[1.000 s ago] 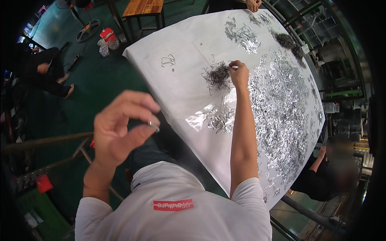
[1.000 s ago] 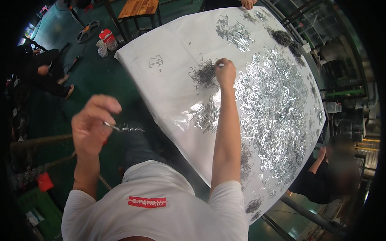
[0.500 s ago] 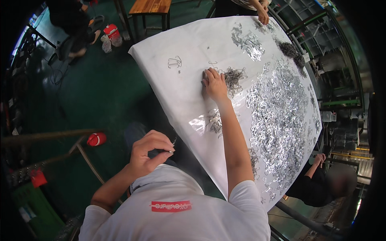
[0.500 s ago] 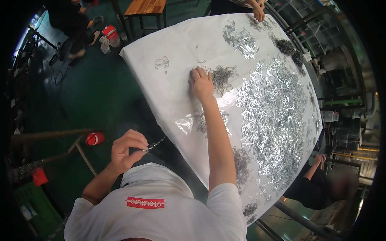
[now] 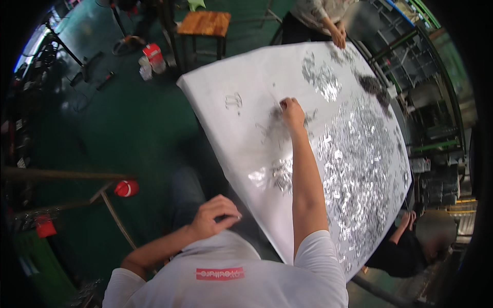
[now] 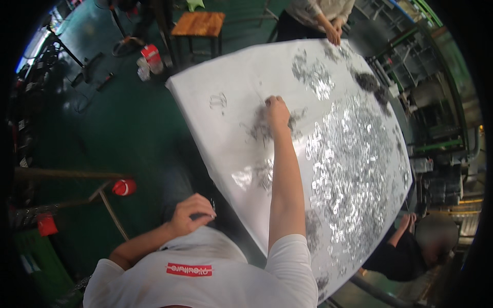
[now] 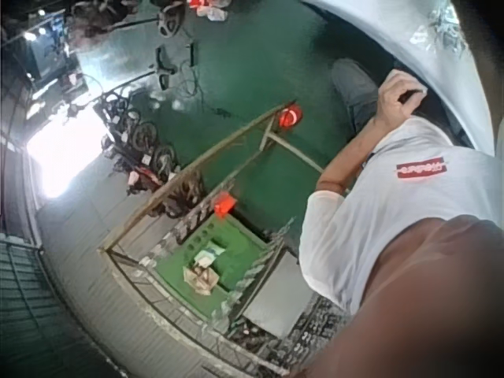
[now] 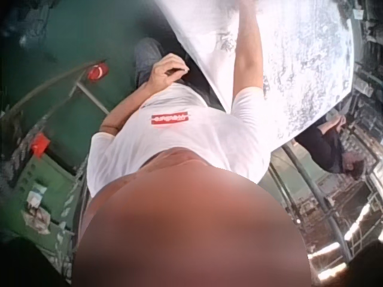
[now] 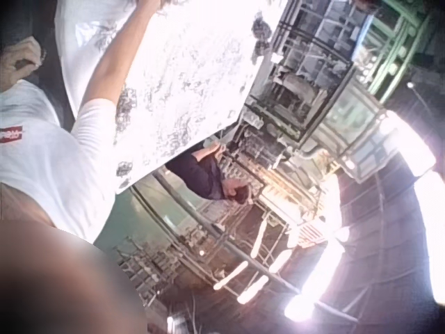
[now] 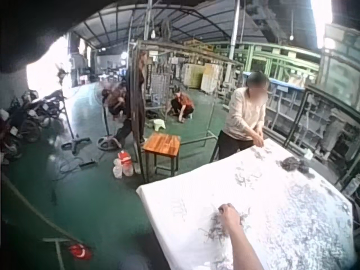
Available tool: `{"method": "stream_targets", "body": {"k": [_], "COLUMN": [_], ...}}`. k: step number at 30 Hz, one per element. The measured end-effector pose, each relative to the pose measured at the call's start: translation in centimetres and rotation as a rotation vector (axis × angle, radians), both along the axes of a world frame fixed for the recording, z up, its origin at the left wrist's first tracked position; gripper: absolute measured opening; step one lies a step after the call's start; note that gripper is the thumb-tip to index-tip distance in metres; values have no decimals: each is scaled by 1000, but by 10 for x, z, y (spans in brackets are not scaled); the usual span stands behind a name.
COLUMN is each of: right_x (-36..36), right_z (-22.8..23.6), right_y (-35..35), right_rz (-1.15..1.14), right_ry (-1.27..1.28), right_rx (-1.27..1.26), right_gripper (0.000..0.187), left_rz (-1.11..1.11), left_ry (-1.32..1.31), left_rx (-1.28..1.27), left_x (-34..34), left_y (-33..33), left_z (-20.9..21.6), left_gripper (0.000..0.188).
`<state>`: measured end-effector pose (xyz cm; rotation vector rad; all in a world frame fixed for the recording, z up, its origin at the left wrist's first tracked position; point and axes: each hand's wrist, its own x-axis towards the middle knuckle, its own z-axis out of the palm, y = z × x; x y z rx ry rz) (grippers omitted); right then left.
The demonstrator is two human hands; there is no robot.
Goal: The person repeatedly picks small metal hooks and S-shaped clips from a white table, links them together by hand, and places the assembled pieces onto a nearby metal rack. The person occasionally moves around the workspace to reach the rack.
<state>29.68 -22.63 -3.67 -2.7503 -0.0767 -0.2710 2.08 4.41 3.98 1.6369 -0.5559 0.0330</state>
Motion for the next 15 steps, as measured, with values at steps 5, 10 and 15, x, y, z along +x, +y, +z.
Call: {"method": "stream_targets", "body": {"k": [5, 10, 15], "right_x": [46, 19, -62], "right_z": [-2, 3, 29], "right_y": [-9, -4, 14], "right_rz": [129, 141, 144], "right_ry": [321, 225, 130], "right_rx": [-342, -212, 492], "right_gripper": [23, 18, 6], "left_rz": [27, 9, 33], "left_ry": [0, -11, -28], "left_rx": [13, 20, 37], "left_x": [-7, -11, -14], "left_y": [-3, -3, -11], "left_z": [1, -4, -15], "left_gripper": [17, 19, 17]}}
